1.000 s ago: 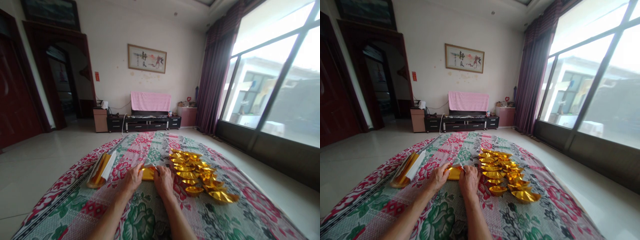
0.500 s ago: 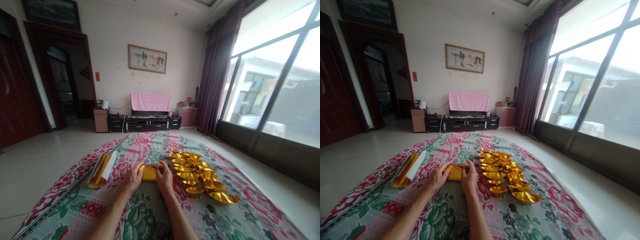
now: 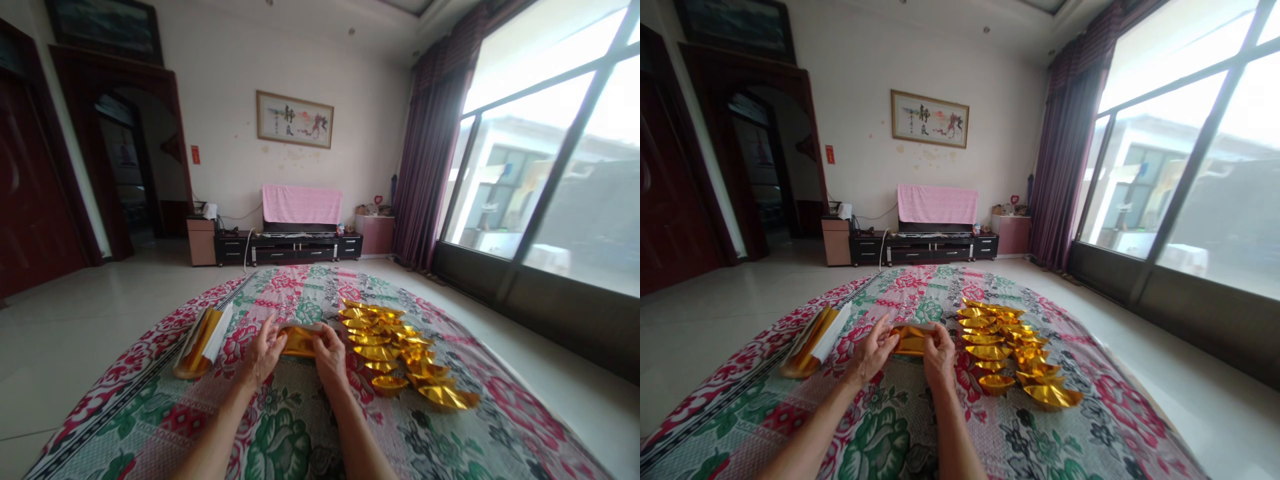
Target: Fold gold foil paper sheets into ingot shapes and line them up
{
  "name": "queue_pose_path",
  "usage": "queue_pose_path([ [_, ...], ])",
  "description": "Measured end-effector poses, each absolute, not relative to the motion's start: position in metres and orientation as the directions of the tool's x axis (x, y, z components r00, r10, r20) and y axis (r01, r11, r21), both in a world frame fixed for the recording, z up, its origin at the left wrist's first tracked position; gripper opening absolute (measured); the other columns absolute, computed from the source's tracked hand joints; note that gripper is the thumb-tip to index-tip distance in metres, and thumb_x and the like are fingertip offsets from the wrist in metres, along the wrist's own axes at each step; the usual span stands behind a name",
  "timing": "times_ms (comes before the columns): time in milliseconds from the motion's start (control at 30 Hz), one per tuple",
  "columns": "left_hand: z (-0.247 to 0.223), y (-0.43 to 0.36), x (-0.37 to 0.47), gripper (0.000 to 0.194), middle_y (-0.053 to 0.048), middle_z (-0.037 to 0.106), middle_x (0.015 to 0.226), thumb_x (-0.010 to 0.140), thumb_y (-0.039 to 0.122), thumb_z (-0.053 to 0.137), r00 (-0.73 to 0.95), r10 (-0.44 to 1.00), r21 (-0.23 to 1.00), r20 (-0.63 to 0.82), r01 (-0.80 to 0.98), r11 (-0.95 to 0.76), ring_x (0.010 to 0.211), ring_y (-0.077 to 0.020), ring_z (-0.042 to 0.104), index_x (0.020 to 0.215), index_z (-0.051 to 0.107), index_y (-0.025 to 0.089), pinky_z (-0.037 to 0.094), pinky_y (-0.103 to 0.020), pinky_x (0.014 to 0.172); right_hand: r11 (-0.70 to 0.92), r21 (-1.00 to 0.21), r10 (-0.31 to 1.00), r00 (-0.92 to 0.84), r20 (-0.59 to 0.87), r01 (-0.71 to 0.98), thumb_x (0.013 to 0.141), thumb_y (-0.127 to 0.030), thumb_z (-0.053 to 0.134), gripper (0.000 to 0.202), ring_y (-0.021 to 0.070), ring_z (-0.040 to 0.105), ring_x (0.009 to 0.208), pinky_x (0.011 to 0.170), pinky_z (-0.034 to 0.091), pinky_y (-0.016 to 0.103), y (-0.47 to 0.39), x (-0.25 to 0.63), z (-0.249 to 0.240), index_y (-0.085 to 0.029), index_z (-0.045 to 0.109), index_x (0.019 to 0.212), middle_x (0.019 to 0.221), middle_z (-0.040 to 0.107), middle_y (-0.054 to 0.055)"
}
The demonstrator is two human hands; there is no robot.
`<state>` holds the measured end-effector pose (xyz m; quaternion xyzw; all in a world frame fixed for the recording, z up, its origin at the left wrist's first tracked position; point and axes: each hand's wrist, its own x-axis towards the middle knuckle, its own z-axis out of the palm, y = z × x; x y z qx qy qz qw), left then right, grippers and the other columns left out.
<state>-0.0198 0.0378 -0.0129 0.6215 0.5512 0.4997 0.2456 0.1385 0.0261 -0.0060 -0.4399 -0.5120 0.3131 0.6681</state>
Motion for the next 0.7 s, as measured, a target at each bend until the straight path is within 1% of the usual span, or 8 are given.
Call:
queue_pose_path([
  [133, -0.007, 0.037, -0.024, 0.065, -0.018, 0.059, 0.115, 0.077, 0.041, 0.051, -0.097, 0.956, 0.912, 0.277, 0.341, -0.230, 0.105, -0.0214, 0.059, 0.132, 0.038, 0.009, 0.046, -0.032, 0.090, 0.391, -0.918, 0.897, 0.251, 0.364, -0.065, 0.069, -0.029, 0.050, 0.033, 0.0119, 0.053, 0.062, 0.059, 0.045, 0.021, 0.022, 0.138, -0.002, -0.013, 0.061, 0.096, 0.075, 0.062, 0.002],
  [200, -0.006, 0.038, -0.027, 0.068, -0.017, 0.061, 0.113, 0.076, 0.045, 0.051, -0.093, 0.958, 0.926, 0.271, 0.297, -0.233, 0.101, -0.0212, 0.060, 0.132, 0.037, 0.009, 0.046, -0.032, 0.088, 0.384, -0.919, 0.904, 0.237, 0.355, -0.090, 0.069, -0.030, 0.051, 0.034, 0.0112, 0.052, 0.060, 0.057, 0.044, 0.021, 0.021, 0.138, 0.000, -0.013, 0.061, 0.097, 0.071, 0.061, 0.000],
  [333, -0.006, 0.040, -0.030, 0.070, -0.008, 0.065, 0.095, 0.073, 0.046, 0.057, -0.080, 0.966, 0.954, 0.247, 0.195, -0.228, 0.088, -0.0189, 0.061, 0.130, 0.041, 0.010, 0.048, -0.029, 0.080, 0.381, -0.915, 0.912, 0.217, 0.348, -0.130, 0.069, -0.031, 0.052, 0.034, 0.0112, 0.054, 0.063, 0.060, 0.045, 0.021, 0.020, 0.137, 0.000, -0.013, 0.060, 0.098, 0.074, 0.062, 0.001],
  [467, -0.006, 0.040, -0.029, 0.071, -0.002, 0.064, 0.083, 0.064, 0.039, 0.068, -0.103, 0.978, 0.982, 0.184, -0.029, -0.188, 0.076, -0.0149, 0.060, 0.125, 0.048, 0.011, 0.047, -0.023, 0.069, 0.378, -0.913, 0.912, 0.230, 0.339, -0.155, 0.068, -0.031, 0.056, 0.035, 0.0120, 0.055, 0.066, 0.061, 0.045, 0.021, 0.023, 0.137, -0.003, -0.014, 0.061, 0.098, 0.077, 0.063, 0.001],
  [533, -0.005, 0.039, -0.028, 0.065, -0.001, 0.064, 0.082, 0.059, 0.035, 0.073, -0.110, 0.981, 0.975, 0.158, -0.140, -0.172, 0.075, -0.0141, 0.060, 0.118, 0.054, 0.013, 0.046, -0.022, 0.069, 0.378, -0.911, 0.912, 0.237, 0.336, -0.166, 0.067, -0.032, 0.058, 0.035, 0.0126, 0.055, 0.067, 0.061, 0.046, 0.021, 0.025, 0.137, -0.005, -0.014, 0.062, 0.097, 0.077, 0.064, 0.001],
  [600, -0.003, 0.038, -0.028, 0.054, -0.001, 0.065, 0.083, 0.057, 0.033, 0.075, -0.096, 0.985, 0.958, 0.141, -0.238, -0.160, 0.077, -0.0143, 0.060, 0.106, 0.061, 0.015, 0.046, -0.023, 0.072, 0.373, -0.910, 0.915, 0.235, 0.329, -0.179, 0.066, -0.032, 0.059, 0.036, 0.0130, 0.056, 0.067, 0.062, 0.046, 0.022, 0.026, 0.137, -0.007, -0.015, 0.063, 0.097, 0.078, 0.064, 0.001],
  [700, 0.000, 0.036, -0.028, 0.037, -0.002, 0.068, 0.081, 0.056, 0.033, 0.075, -0.042, 0.992, 0.940, 0.123, -0.317, -0.130, 0.074, -0.0151, 0.061, 0.088, 0.065, 0.015, 0.046, -0.025, 0.073, 0.358, -0.910, 0.924, 0.222, 0.312, -0.211, 0.066, -0.031, 0.061, 0.037, 0.0131, 0.056, 0.068, 0.063, 0.046, 0.022, 0.028, 0.137, -0.008, -0.015, 0.062, 0.099, 0.080, 0.065, 0.001],
])
